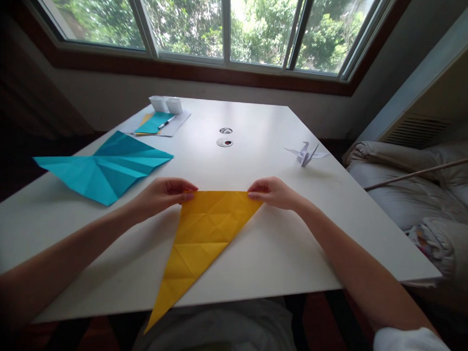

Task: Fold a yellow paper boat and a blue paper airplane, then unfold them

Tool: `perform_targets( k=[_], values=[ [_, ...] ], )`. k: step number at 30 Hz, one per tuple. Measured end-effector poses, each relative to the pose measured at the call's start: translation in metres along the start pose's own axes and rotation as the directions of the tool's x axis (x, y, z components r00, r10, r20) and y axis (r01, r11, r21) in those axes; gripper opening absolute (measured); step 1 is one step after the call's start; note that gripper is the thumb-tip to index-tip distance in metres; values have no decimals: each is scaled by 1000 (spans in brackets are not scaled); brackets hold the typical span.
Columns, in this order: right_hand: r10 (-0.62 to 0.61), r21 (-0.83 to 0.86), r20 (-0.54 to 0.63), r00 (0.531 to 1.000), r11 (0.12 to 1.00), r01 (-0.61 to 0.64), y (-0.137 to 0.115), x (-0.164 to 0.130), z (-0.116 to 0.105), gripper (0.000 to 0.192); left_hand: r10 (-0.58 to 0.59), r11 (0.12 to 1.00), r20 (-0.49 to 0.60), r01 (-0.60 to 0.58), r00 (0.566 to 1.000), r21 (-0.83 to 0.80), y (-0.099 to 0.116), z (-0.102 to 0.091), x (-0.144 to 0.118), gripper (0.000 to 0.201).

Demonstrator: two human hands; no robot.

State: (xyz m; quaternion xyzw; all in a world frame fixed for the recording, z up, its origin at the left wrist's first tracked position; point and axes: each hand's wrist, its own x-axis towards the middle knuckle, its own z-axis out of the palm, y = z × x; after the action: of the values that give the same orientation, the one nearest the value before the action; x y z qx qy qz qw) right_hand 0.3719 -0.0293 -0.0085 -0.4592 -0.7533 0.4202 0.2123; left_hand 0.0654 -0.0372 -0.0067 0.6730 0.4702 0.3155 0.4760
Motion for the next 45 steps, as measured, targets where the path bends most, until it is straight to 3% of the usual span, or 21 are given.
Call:
perform_targets(
  k=[11, 20, 28, 38, 45],
  values=[
    [46, 54, -35, 998, 998, -44, 1, 1, -2, 43, 12, 1000, -6, -12, 1000, -26, -1, 1, 3, 33],
    [12, 111, -83, 996, 994, -3, 6, 2, -8, 35, -35, 998, -57, 32, 998, -52, 2, -1, 2, 38],
    [22, 37, -157, 987, 999, -16, 15, 1, -21, 35, -31, 999, -76, 29, 997, -26, -9, -6, 6, 34],
    [18, 106, -104, 994, 994, -7, 16, -1, -25, 35, -21, 1000, -74, 20, 997, -17, -7, -8, 5, 29],
    [54, 51, -107, 993, 997, -49, 20, 0, -28, 41, -29, 998, -58, 26, 998, -50, -3, -10, 3, 41]
  ],
)
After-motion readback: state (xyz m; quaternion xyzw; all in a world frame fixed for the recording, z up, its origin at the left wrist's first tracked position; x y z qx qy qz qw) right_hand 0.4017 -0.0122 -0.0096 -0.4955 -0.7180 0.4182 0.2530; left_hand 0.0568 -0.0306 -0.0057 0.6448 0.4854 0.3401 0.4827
